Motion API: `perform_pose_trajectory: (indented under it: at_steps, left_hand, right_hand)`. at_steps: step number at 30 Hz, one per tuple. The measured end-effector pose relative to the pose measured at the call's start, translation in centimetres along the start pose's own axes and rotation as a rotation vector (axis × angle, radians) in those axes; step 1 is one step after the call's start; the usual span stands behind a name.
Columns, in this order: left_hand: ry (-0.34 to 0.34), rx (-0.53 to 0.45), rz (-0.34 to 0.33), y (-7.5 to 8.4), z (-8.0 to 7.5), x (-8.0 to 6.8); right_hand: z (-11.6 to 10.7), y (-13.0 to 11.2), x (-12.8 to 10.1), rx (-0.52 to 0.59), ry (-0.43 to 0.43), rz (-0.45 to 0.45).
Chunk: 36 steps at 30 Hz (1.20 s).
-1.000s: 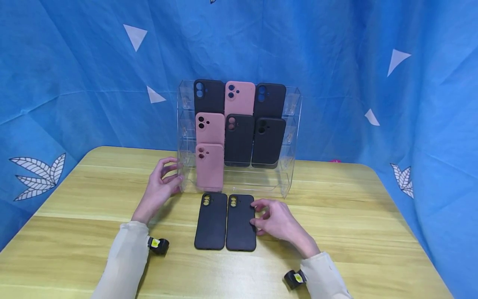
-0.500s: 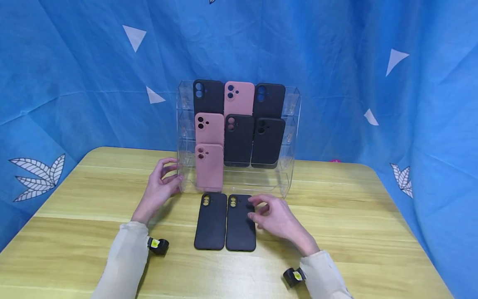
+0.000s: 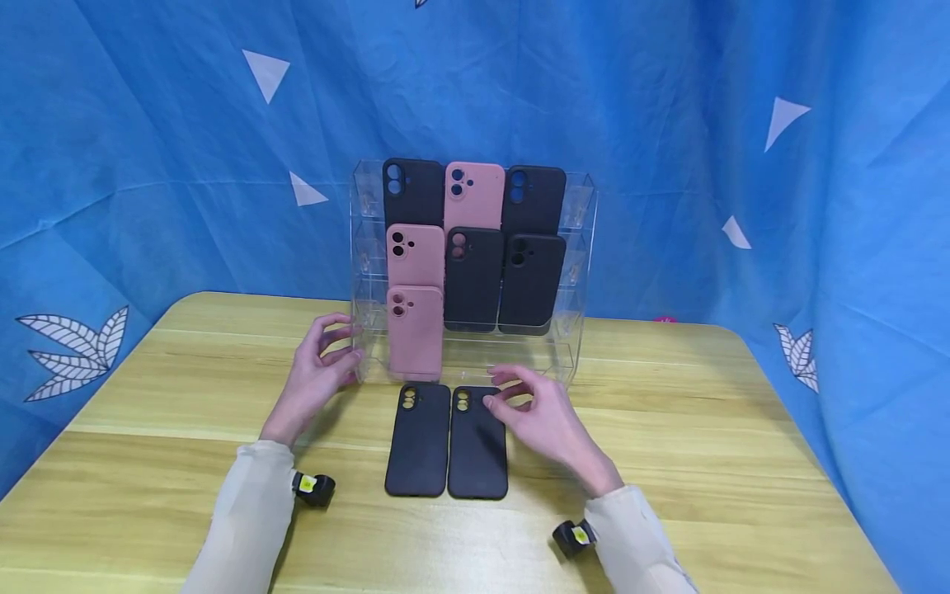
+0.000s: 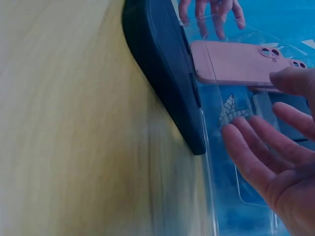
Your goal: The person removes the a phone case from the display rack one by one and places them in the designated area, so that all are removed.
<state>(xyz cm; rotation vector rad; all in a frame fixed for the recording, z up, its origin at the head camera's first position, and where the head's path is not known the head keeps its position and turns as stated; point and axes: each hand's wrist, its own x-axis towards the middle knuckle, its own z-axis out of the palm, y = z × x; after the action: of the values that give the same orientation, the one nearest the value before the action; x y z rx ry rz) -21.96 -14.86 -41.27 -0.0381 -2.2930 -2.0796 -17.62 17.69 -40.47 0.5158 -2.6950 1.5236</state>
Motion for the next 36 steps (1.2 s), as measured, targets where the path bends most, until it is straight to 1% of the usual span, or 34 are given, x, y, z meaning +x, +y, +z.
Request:
perform_pose_trajectory:
  at_steps: [7,13,28,36]
  left_hand:
    - [-0.001,0.003,-0.005,0.0,0.0,0.0]
    - [-0.002,0.009,-0.002,0.0,-0.1,0.1]
    - [-0.002,0.009,-0.002,-0.1,-0.1,0.1]
    - [-0.006,0.001,-0.006,-0.1,-0.1,0.1]
  right_hand:
    - [0.4,-0.3,0.9,0.037,0.07,-0.027]
    - [0.9,-0.6,1.9,0.054,0.109,-0.055]
    - [2.6,-0.9,4.4,0.102,0.153,-0.113]
    - [3.5,-0.9,5.3,0.137,0.178,-0.096]
